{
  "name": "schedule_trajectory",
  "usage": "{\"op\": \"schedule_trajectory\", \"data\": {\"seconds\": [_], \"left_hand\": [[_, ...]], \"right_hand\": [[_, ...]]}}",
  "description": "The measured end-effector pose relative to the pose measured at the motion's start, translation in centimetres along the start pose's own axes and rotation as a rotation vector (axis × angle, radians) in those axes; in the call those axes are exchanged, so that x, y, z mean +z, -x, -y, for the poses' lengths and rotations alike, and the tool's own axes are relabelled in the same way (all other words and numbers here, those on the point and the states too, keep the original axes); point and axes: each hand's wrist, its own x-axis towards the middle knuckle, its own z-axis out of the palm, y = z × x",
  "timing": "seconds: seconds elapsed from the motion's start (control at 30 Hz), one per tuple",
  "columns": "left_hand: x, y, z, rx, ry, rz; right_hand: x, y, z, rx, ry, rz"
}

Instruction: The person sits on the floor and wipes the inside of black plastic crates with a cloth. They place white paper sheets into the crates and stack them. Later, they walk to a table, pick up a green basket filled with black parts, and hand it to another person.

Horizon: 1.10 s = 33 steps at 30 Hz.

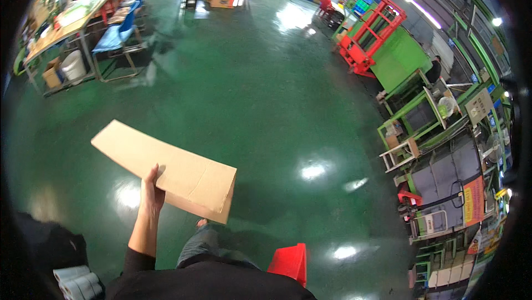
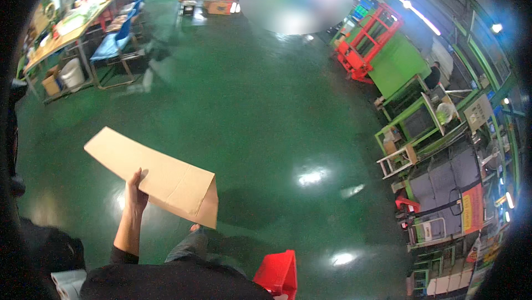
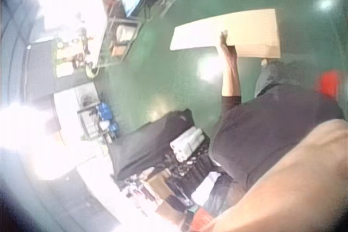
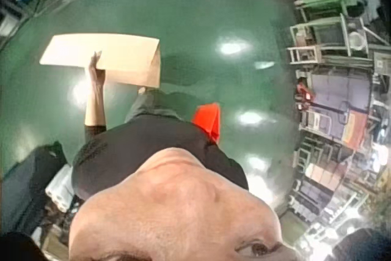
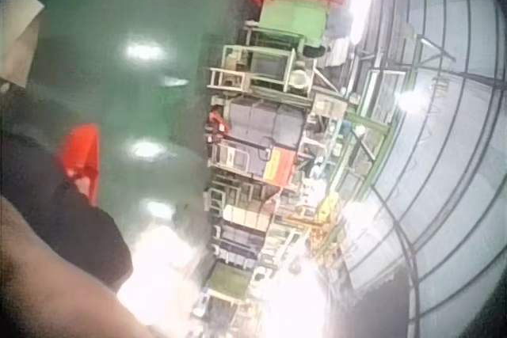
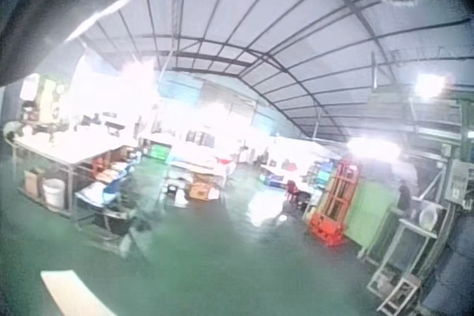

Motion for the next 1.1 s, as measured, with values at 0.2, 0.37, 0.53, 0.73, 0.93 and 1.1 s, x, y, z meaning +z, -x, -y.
{"op": "schedule_trajectory", "data": {"seconds": [0.2, 0.37, 0.53, 0.73, 0.93, 1.1], "left_hand": [[65.4, -54.0, -10.4, 0.294, -0.002, 0.064], [96.3, -92.1, -11.8, 0.243, 0.135, 0.136], [105.6, -117.6, -6.5, 0.55, 0.066, -0.039], [110.5, -146.2, 14.4, 0.663, 0.17, -0.155], [127.8, -181.7, 41.1, 0.591, 0.193, -0.14], [146.3, -206.7, 53.4, 0.779, 0.222, -0.058]], "right_hand": [[61.3, -10.5, 39.6, 0.052, -0.124, -0.102], [96.5, -25.3, 58.4, 0.06, -0.191, -0.186], [122.8, -45.2, 68.7, -0.059, -0.184, -0.116], [147.4, -80.4, 78.0, 0.138, -0.295, -0.143], [161.4, -112.5, 86.1, -0.186, 0.062, -0.082], [176.8, -134.6, 97.0, -0.036, -0.155, -0.295]]}}
